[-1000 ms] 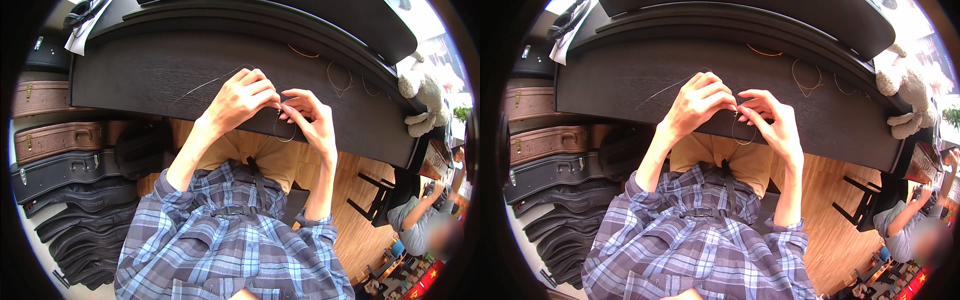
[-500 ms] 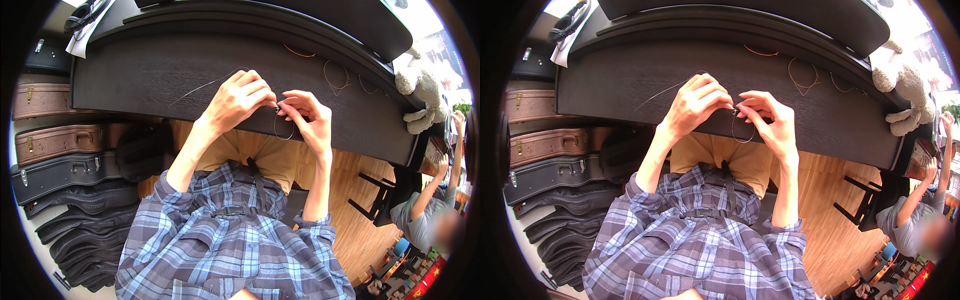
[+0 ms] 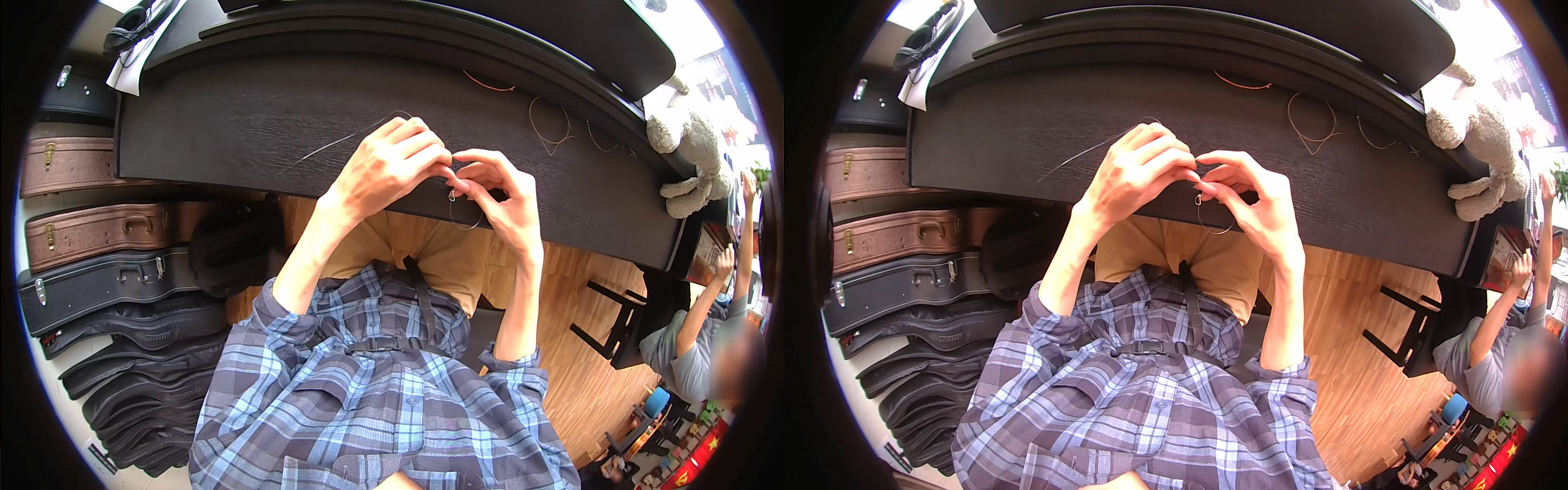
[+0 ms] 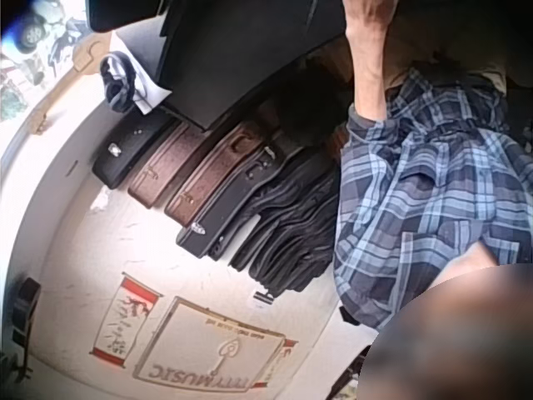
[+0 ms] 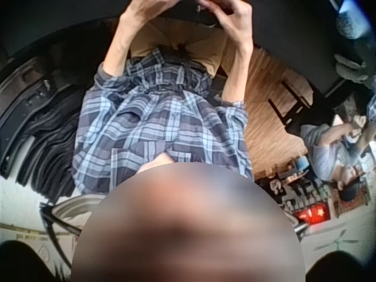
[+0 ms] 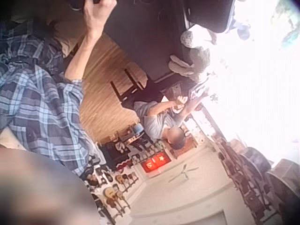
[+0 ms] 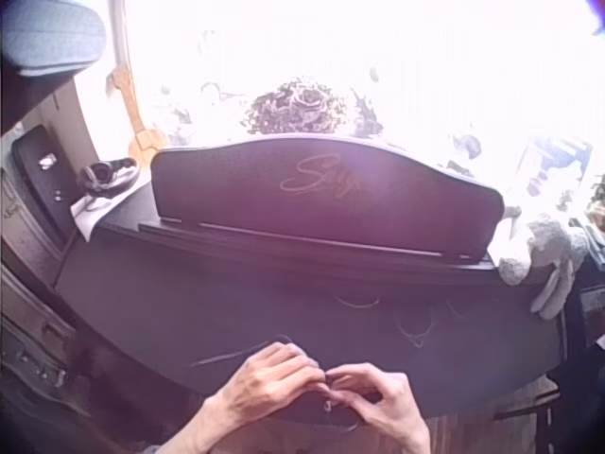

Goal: The person manipulates a thin copper-colored wire by hand, bending it into circular loops and adjusting the shape repeatedly. The person handles the wire over a dark piano lid, forming and refining loops without using tools.

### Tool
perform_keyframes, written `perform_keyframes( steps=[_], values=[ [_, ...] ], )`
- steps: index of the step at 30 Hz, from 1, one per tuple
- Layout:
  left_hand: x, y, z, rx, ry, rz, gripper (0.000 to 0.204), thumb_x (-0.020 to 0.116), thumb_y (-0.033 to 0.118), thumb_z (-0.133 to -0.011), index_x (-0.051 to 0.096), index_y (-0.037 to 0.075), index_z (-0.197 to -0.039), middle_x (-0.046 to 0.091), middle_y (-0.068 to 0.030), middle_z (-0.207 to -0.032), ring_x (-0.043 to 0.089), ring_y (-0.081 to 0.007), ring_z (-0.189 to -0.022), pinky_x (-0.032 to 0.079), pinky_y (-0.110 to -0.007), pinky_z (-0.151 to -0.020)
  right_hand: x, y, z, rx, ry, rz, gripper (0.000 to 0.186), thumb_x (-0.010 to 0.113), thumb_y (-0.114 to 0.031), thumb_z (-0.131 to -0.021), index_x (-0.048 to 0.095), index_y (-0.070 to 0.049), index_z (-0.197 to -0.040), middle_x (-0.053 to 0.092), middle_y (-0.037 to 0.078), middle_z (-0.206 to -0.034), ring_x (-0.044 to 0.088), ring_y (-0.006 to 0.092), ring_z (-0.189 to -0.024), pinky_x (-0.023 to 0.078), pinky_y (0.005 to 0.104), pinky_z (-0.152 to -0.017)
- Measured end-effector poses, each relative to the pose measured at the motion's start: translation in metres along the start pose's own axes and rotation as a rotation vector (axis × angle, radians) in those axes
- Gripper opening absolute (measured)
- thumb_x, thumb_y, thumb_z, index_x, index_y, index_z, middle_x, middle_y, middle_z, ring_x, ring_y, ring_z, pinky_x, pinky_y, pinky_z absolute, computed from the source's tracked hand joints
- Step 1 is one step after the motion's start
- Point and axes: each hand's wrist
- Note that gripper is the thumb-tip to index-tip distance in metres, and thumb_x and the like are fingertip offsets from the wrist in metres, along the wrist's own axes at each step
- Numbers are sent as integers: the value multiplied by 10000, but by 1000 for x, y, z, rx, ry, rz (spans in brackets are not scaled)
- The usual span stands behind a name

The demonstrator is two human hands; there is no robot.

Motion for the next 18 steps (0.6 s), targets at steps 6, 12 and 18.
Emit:
perform_keyframes(
  steps=[6,12,18],
  values=[
    [-3,10,1,-68,182,-1,463,883,193,-745,676,106,-1150,672,-45,-1223,612,-255,-1110,517,-395,-913,-2,-1,0,44,53,-78,291,731,-44,-942,622,-28,-1212,761,93,-918,760,163,-831,606,263,-729],
    [-4,34,10,-341,95,140,320,916,287,-740,669,117,-853,632,1,-775,584,-197,-756,456,-369,-785,-3,3,0,38,129,-177,329,749,-32,-928,589,-29,-1215,757,96,-917,752,156,-849,607,268,-753],
    [11,45,9,-406,68,161,210,788,274,-886,694,86,-879,647,1,-766,587,-190,-771,444,-354,-812,-3,5,0,-38,107,-98,362,762,-29,-917,584,-39,-1232,762,102,-929,752,158,-854,605,273,-781]
  ],
)
Point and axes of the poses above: each hand's wrist, its own z-axis away from the middle knuckle, its own x-axis out of the palm, y = z × x
